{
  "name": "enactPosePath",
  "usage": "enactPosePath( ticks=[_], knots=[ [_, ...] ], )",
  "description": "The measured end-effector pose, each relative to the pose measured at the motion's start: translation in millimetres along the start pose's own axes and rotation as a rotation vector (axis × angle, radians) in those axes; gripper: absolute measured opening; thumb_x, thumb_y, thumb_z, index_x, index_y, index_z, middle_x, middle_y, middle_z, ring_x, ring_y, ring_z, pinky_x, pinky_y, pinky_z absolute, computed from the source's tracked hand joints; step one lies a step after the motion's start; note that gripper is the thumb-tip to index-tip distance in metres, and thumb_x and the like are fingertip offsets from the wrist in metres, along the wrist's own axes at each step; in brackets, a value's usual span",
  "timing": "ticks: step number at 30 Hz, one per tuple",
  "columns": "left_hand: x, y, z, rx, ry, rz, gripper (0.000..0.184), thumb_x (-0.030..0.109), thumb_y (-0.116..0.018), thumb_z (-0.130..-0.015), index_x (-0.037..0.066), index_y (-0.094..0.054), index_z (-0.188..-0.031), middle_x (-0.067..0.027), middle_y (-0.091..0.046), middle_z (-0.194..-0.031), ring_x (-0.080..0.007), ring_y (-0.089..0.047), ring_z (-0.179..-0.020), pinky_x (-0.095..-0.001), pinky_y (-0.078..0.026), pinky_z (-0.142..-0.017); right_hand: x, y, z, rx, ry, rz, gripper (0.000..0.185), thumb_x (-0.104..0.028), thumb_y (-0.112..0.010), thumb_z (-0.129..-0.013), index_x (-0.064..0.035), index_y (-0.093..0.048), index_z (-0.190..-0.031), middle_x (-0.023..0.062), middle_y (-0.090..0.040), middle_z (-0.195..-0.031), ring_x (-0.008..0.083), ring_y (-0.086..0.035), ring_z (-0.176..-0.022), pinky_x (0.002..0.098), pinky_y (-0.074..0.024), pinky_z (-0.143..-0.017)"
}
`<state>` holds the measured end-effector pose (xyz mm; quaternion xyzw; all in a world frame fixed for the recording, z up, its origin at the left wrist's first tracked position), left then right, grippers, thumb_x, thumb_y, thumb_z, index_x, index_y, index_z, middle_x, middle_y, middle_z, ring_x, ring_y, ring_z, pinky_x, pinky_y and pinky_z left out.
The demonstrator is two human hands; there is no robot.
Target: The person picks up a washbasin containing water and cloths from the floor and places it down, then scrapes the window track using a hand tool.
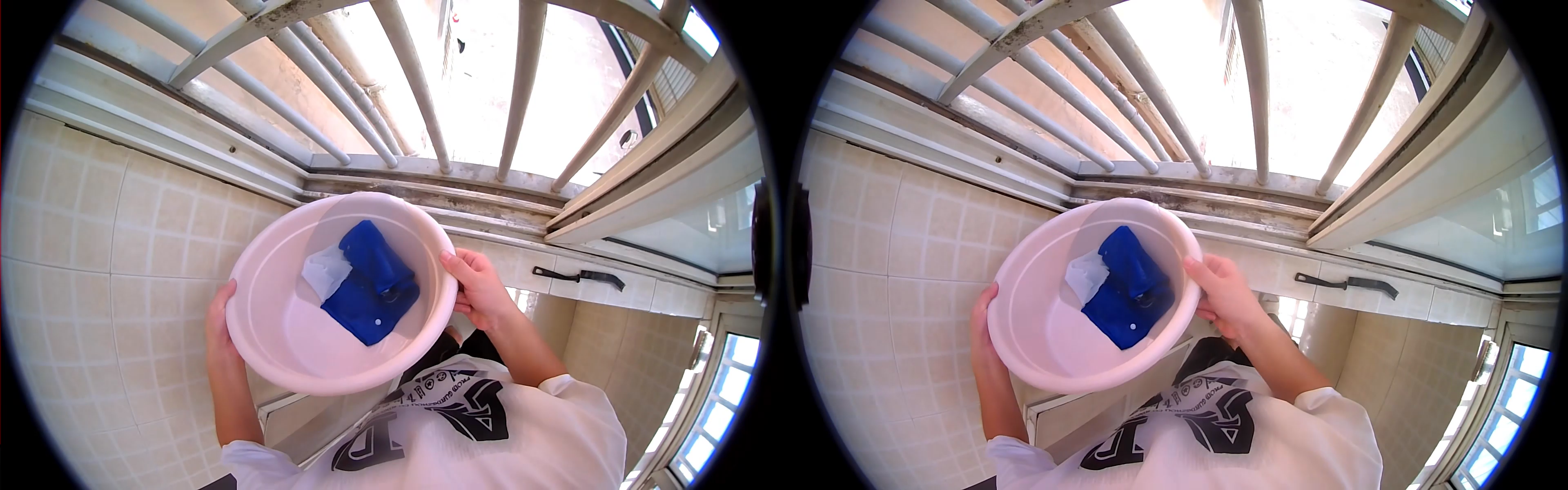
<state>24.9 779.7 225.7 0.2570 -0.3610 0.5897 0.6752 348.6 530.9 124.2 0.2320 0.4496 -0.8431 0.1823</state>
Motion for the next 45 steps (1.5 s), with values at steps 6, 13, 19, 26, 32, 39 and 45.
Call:
enactPosePath(
  ticks=[6,13,19,26,32,39,45],
  knots=[
    [-19.6,7.7,7.1,0.01,-0.056,0.045,0.056,0.032,-0.063,-0.098,-0.005,-0.056,-0.14,-0.0227,-0.069,-0.13,-0.035,-0.069,-0.113,-0.0477,-0.055,-0.101,9.5,-6.2,-2.1,0.008,0.058,0.058,0.025,-0.03,-0.061,-0.107,-0.0058,-0.064,-0.109,-0.0011,-0.06,-0.077,0.004,-0.043,-0.05,0.0221,-0.0293,-0.041],
    [-51.1,52.2,2.1,0.101,-0.064,0.046,0.064,0.042,-0.061,-0.096,-0.001,-0.056,-0.143,-0.021,-0.069,-0.13,-0.0364,-0.068,-0.115,-0.0479,-0.054,-0.1,20.5,-21.9,-1.3,-0.125,0.037,0.119,0.021,-0.03,-0.06,-0.108,-0.0098,-0.063,-0.107,-0.0053,-0.055,-0.076,0.0028,-0.042,-0.054,0.021,-0.0286,-0.045],
    [-66.7,56.0,26.2,0.18,-0.054,0.118,0.067,0.046,-0.059,-0.096,0.001,-0.055,-0.145,-0.0211,-0.067,-0.133,-0.0378,-0.066,-0.118,-0.0499,-0.053,-0.102,34.0,-33.1,0.7,-0.181,-0.001,0.142,0.022,-0.03,-0.059,-0.108,-0.0083,-0.062,-0.106,-0.0043,-0.055,-0.078,0.003,-0.042,-0.055,0.022,-0.0287,-0.046],
    [-84.3,91.3,27.9,0.145,-0.061,0.162,0.066,0.041,-0.061,-0.095,-0.003,-0.054,-0.144,-0.0227,-0.067,-0.132,-0.0379,-0.066,-0.117,-0.0489,-0.053,-0.101,49.0,-37.5,-0.7,-0.22,-0.049,0.169,0.022,-0.029,-0.059,-0.108,-0.0073,-0.062,-0.105,-0.0033,-0.055,-0.076,0.004,-0.041,-0.054,0.0226,-0.0284,-0.046],
    [-87.6,91.6,39.9,0.15,-0.061,0.192,0.067,0.041,-0.061,-0.095,-0.004,-0.054,-0.144,-0.0233,-0.067,-0.131,-0.0375,-0.066,-0.117,-0.0482,-0.053,-0.102,51.7,-40.5,-2.6,-0.221,-0.047,0.196,0.022,-0.029,-0.059,-0.108,-0.0073,-0.062,-0.105,-0.003,-0.055,-0.076,0.0043,-0.043,-0.054,0.0226,-0.0302,-0.046],
    [-79.8,82.4,38.5,0.154,-0.068,0.153,0.069,0.046,-0.059,-0.096,0.0,-0.053,-0.147,-0.0223,-0.065,-0.136,-0.0378,-0.064,-0.122,-0.0495,-0.052,-0.104,41.0,-34.9,-2.4,-0.198,-0.057,0.16,0.023,-0.03,-0.059,-0.108,-0.0072,-0.062,-0.107,-0.0028,-0.057,-0.078,0.0043,-0.046,-0.055,0.0219,-0.0312,-0.046],
    [-46.3,30.8,53.9,0.186,-0.048,0.113,0.067,0.043,-0.061,-0.096,-0.001,-0.053,-0.146,-0.0215,-0.064,-0.138,-0.037,-0.063,-0.123,-0.0489,-0.051,-0.104,28.2,-19.9,-7.7,-0.169,-0.058,0.103,0.024,-0.032,-0.059,-0.108,-0.0081,-0.061,-0.109,-0.0027,-0.057,-0.078,0.0042,-0.044,-0.053,0.0219,-0.0305,-0.044]
  ],
)
Point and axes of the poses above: each hand's wrist, its own z-axis away from the middle knuckle, its own y-axis out of the back of the hand, x = y × z, the point moved 7 cm from there along -z, towards the middle knuckle
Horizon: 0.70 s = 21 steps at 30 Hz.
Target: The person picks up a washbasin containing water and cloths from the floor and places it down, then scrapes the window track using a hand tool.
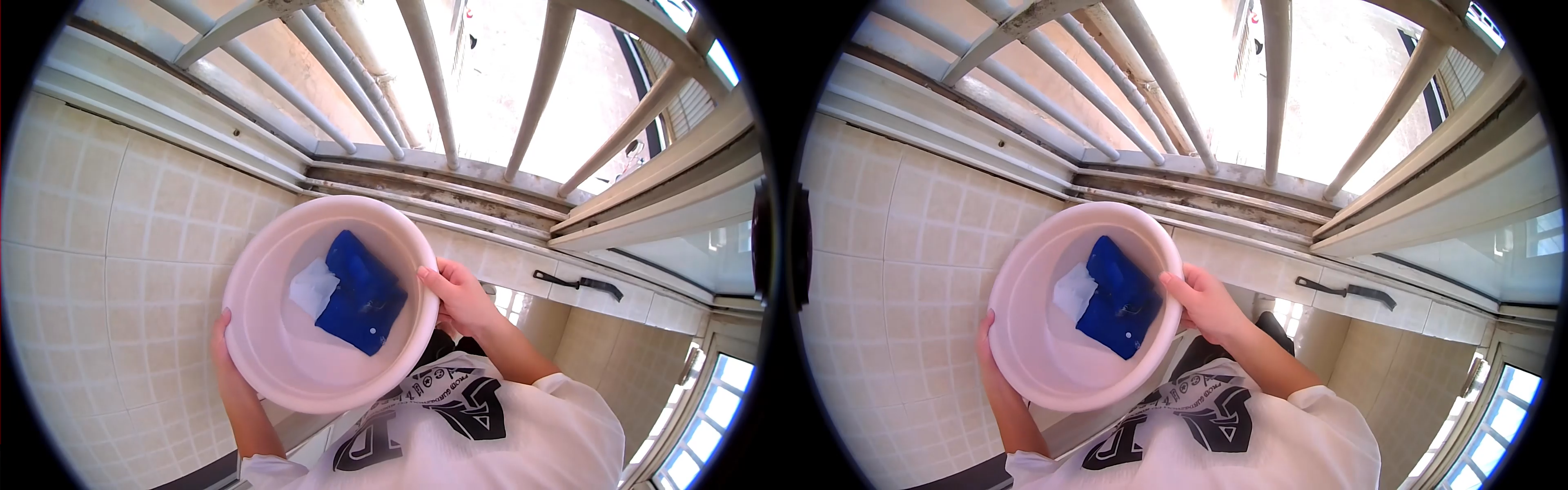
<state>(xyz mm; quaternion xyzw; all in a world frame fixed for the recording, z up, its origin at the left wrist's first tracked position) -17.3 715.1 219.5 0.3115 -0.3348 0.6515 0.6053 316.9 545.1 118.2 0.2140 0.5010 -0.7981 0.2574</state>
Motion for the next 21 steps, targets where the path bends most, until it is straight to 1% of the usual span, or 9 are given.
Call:
enactPosePath(
  ticks=[2,5,8,14,21],
  knots=[
    [4.2,4.1,-11.9,0.008,0.026,-0.032,0.066,0.046,-0.059,-0.097,0.001,-0.054,-0.146,-0.021,-0.065,-0.136,-0.0364,-0.065,-0.12,-0.0477,-0.053,-0.102,-3.2,5.1,-1.8,-0.006,0.008,-0.009,0.024,-0.032,-0.059,-0.108,-0.0084,-0.062,-0.109,-0.0026,-0.057,-0.077,0.0043,-0.043,-0.052,0.0219,-0.0295,-0.043],
    [16.7,-10.1,-13.6,-0.033,0.008,-0.024,0.062,0.036,-0.064,-0.097,-0.002,-0.054,-0.144,-0.0214,-0.066,-0.136,-0.0362,-0.065,-0.12,-0.0489,-0.052,-0.104,-13.9,6.9,-1.0,0.041,0.005,-0.028,0.023,-0.032,-0.059,-0.108,-0.0089,-0.062,-0.108,-0.0027,-0.057,-0.076,0.0041,-0.041,-0.051,0.0217,-0.0278,-0.042],
    [24.0,-17.0,-29.1,-0.107,0.003,-0.036,0.059,0.033,-0.063,-0.099,-0.003,-0.054,-0.143,-0.0217,-0.067,-0.133,-0.0352,-0.067,-0.118,-0.0483,-0.053,-0.103,-15.7,14.7,-5.2,0.091,0.0,-0.028,0.024,-0.032,-0.059,-0.108,-0.0087,-0.062,-0.11,-0.0031,-0.058,-0.076,0.0038,-0.041,-0.051,0.0218,-0.0271,-0.042],
    [40.3,-42.5,-27.6,-0.108,-0.018,-0.11,0.059,0.035,-0.064,-0.1,-0.004,-0.054,-0.142,-0.0226,-0.067,-0.132,-0.0344,-0.067,-0.118,-0.0475,-0.054,-0.103,-20.6,23.2,-7.9,0.099,0.003,-0.068,0.026,-0.032,-0.059,-0.108,-0.0073,-0.063,-0.112,-0.0032,-0.058,-0.075,0.0036,-0.04,-0.05,0.0218,-0.0266,-0.042],
    [49.7,-48.3,-34.5,-0.138,0.0,-0.109,0.056,0.034,-0.064,-0.1,-0.004,-0.055,-0.141,-0.0228,-0.068,-0.13,-0.0339,-0.068,-0.116,-0.0469,-0.055,-0.101,-19.5,25.2,-10.5,0.069,-0.009,-0.113,0.026,-0.032,-0.059,-0.108,-0.0063,-0.063,-0.111,-0.0032,-0.058,-0.074,0.0035,-0.039,-0.048,0.0224,-0.0266,-0.041]
  ],
)
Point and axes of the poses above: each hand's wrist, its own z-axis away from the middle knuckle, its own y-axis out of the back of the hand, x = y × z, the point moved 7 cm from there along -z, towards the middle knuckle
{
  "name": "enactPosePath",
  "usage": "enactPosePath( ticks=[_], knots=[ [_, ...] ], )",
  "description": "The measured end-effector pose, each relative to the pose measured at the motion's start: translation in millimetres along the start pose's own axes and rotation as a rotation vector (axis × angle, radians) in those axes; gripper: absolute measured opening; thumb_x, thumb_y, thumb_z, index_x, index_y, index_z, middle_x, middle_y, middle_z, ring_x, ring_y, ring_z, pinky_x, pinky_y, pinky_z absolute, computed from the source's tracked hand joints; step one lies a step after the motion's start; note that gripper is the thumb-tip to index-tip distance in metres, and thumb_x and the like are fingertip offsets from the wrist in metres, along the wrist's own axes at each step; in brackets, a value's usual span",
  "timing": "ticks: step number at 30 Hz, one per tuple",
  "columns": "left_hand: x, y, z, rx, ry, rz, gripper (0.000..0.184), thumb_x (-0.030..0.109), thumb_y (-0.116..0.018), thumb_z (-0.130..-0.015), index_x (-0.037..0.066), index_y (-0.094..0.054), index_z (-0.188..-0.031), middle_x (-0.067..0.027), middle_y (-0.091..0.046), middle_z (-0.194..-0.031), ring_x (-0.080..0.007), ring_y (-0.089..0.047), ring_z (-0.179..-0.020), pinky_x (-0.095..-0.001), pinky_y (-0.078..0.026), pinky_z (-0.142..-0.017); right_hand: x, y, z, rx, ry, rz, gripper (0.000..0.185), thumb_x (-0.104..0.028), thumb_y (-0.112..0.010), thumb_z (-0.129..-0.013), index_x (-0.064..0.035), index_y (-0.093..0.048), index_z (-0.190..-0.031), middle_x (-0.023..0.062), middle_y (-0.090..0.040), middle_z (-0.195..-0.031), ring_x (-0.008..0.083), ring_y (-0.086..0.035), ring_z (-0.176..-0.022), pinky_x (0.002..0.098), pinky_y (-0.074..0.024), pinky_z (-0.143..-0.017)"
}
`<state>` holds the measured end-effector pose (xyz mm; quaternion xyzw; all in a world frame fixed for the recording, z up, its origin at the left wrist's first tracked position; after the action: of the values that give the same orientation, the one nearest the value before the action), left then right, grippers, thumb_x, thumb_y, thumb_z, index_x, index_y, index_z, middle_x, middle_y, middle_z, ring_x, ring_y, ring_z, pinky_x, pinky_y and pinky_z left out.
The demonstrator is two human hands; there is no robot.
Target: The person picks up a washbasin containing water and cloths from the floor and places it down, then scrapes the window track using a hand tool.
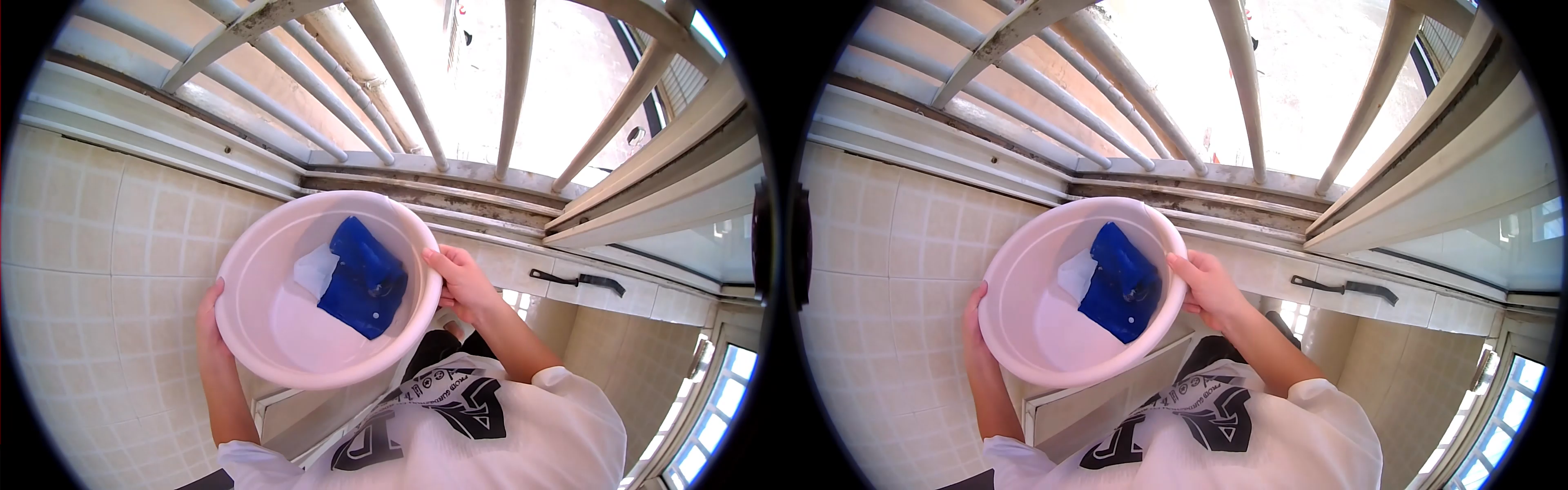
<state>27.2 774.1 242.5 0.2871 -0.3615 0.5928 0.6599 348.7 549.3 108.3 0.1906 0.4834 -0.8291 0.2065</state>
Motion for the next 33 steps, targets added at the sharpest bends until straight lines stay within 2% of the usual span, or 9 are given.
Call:
enactPosePath(
  ticks=[33],
  knots=[
    [3.2,-4.5,1.5,-0.018,-0.01,0.007,0.052,0.031,-0.063,-0.101,-0.004,-0.057,-0.138,-0.0222,-0.07,-0.126,-0.0324,-0.071,-0.111,-0.0452,-0.057,-0.098,-2.3,-0.2,-0.9,-0.026,0.009,-0.017,0.027,-0.033,-0.059,-0.108,-0.0068,-0.063,-0.109,-0.0027,-0.059,-0.073,0.003,-0.039,-0.048,0.0221,-0.0268,-0.04]
  ],
)
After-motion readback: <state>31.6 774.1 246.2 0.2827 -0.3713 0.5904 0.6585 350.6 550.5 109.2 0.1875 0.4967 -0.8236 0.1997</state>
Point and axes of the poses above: each hand's wrist, its own z-axis away from the middle knuckle, its own y-axis out of the back of the hand, x = y × z, the point moved 7 cm from there along -z, towards the middle knuckle
